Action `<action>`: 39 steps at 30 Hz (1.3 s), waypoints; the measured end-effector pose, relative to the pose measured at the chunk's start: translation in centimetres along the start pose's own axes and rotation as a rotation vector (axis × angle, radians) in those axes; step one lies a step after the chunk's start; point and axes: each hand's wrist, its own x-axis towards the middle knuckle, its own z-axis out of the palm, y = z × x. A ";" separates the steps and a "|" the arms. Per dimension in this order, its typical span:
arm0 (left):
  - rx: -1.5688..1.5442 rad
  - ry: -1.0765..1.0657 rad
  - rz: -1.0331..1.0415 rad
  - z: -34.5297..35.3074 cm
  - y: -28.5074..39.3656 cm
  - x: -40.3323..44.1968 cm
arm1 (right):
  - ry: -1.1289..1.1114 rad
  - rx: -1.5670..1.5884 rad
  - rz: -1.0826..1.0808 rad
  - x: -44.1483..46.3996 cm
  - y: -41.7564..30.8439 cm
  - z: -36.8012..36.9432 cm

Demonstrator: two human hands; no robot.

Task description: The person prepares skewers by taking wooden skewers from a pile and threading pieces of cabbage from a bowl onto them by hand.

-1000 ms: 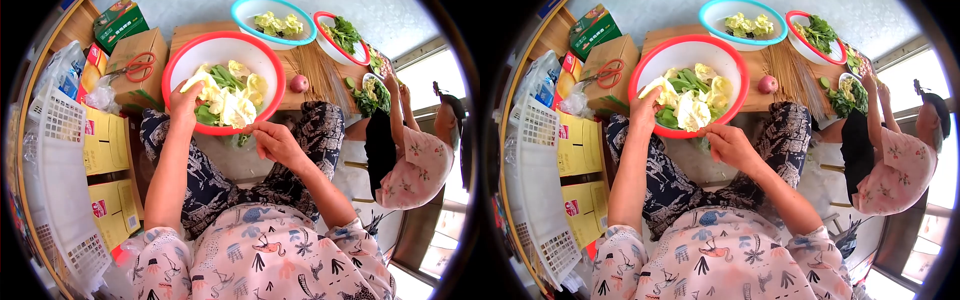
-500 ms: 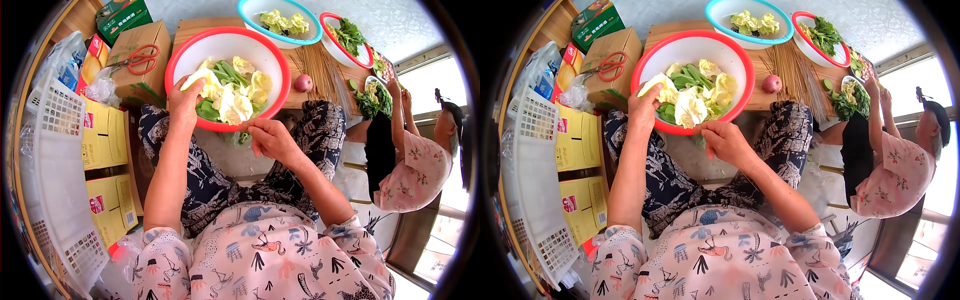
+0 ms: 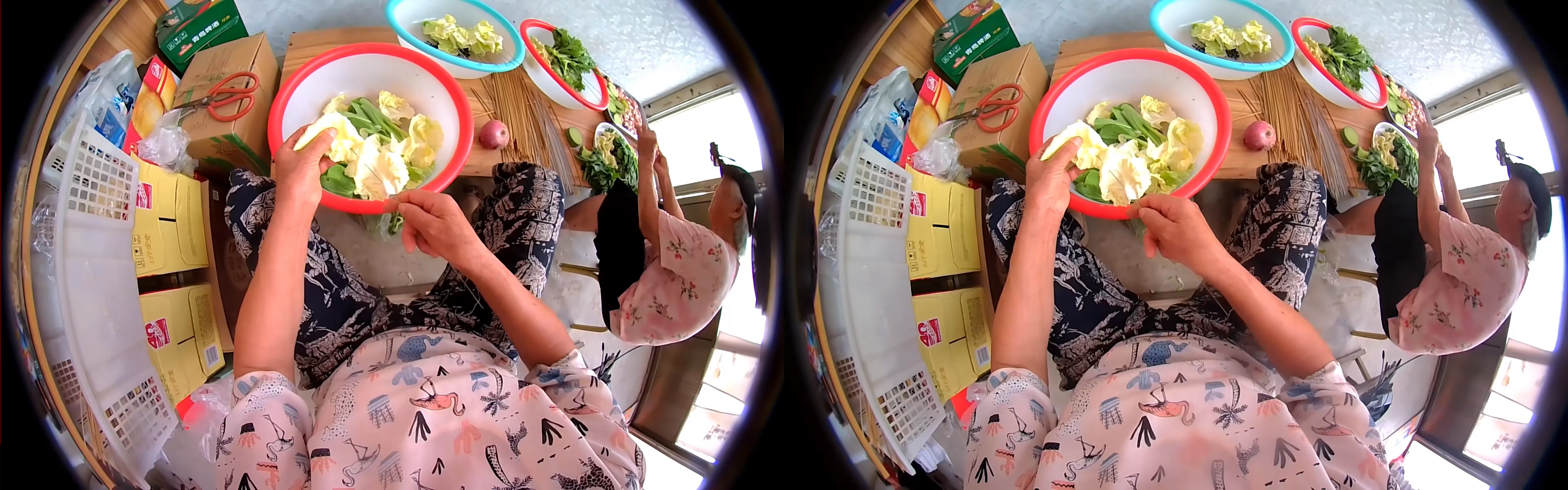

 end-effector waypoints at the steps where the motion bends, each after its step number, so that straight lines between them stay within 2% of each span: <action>1: 0.000 0.000 0.001 0.0 0.1 -0.1 | -0.014 0.000 -0.006 0.1 0.1 0.0; 18: -0.235 -0.151 -0.235 -0.7 0.3 -0.6 | -0.017 0.018 -0.086 0.9 1.7 -0.1; 39: -0.348 -0.263 -0.340 -0.9 0.2 -0.5 | -0.047 0.207 -0.047 2.2 4.0 -0.5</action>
